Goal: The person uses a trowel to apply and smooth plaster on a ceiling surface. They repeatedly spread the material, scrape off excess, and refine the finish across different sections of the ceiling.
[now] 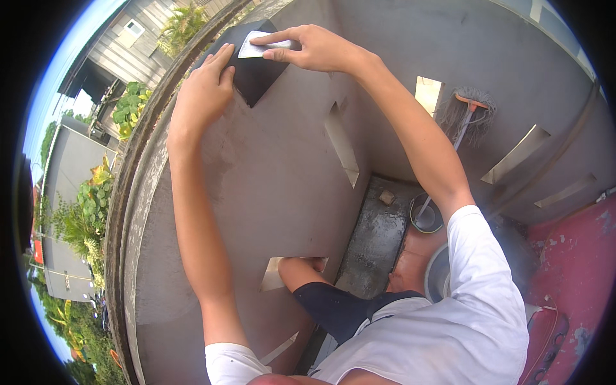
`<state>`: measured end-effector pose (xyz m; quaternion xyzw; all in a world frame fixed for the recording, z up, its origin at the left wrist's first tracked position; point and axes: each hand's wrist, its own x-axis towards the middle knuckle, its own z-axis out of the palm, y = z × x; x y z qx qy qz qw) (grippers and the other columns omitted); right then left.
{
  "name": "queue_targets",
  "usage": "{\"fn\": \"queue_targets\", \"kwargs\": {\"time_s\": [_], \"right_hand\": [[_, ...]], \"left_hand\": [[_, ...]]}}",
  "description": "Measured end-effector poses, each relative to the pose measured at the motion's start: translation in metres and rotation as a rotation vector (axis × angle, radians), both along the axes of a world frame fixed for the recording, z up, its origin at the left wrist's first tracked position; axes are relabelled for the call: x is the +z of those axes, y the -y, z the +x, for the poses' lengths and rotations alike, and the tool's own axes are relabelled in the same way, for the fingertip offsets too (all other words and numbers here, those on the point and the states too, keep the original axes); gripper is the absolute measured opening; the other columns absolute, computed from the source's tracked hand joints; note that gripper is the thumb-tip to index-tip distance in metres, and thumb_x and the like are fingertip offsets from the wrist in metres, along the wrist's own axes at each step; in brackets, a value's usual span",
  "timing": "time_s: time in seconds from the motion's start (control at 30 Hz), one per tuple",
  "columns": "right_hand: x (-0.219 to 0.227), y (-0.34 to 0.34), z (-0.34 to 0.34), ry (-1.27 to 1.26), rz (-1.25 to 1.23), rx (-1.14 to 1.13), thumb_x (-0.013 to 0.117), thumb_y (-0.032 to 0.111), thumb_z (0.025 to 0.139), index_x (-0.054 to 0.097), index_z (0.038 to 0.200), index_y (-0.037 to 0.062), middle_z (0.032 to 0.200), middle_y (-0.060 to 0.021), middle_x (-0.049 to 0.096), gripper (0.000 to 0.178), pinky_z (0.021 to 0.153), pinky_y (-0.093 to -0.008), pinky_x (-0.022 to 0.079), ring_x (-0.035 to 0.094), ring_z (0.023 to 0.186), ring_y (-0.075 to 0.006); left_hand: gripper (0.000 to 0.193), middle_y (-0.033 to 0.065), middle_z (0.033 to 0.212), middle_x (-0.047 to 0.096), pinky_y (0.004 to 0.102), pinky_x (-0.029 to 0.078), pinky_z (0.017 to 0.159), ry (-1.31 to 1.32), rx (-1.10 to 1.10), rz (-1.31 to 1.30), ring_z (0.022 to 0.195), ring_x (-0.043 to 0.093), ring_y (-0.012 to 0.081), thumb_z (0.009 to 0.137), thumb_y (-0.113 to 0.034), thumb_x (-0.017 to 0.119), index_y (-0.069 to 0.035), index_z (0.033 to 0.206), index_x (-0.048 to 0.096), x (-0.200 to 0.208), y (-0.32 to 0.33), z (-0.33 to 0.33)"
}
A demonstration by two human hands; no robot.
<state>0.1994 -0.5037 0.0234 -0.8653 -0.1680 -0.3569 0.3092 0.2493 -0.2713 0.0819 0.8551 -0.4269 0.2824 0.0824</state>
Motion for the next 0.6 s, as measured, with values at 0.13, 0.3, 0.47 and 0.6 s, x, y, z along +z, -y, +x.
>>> {"fn": "queue_targets", "kwargs": {"time_s": [0.13,0.3,0.47,0.6], "right_hand": [[0.015,0.007,0.001,-0.168,0.024,0.001,0.066,0.05,0.096,0.067,0.136,0.0262,0.107,-0.0093,0.072,0.047,0.089,-0.0332,0.048,0.062,0.096,-0.0196],[0.006,0.007,0.004,0.033,-0.029,0.062,0.069,0.054,0.092,0.068,0.135,0.0272,0.094,-0.0056,0.069,0.051,0.075,-0.0305,0.047,0.057,0.081,-0.0144],[0.001,0.006,0.006,0.037,0.026,0.1,0.071,0.054,0.09,0.068,0.134,0.0273,0.089,-0.0031,0.067,0.052,0.067,-0.0292,0.044,0.049,0.071,-0.012],[0.009,0.007,0.004,-0.107,0.117,0.117,0.07,0.054,0.092,0.067,0.136,0.0246,0.101,-0.0037,0.073,0.053,0.071,-0.0274,0.046,0.05,0.071,-0.0108]], "left_hand": [[0.043,0.0076,0.149,0.053,0.0424,0.042,0.114,-0.007,0.002,0.002,0.139,0.048,0.031,0.101,-0.02,0.048,-0.01,0.143,0.055,0.001,-0.001,0.003],[0.043,0.0078,0.15,0.053,0.0424,0.041,0.114,-0.025,-0.003,0.007,0.14,0.047,0.0307,0.102,-0.02,0.047,-0.009,0.143,0.055,0.004,-0.001,0.0],[0.044,0.0083,0.149,0.053,0.0429,0.041,0.114,-0.016,-0.002,0.015,0.139,0.048,0.0311,0.102,-0.02,0.047,-0.009,0.144,0.054,0.004,0.001,0.0],[0.044,0.0083,0.149,0.053,0.0432,0.042,0.114,-0.006,-0.007,0.016,0.139,0.048,0.0313,0.102,-0.02,0.047,-0.009,0.144,0.054,0.003,-0.002,0.002]]}}
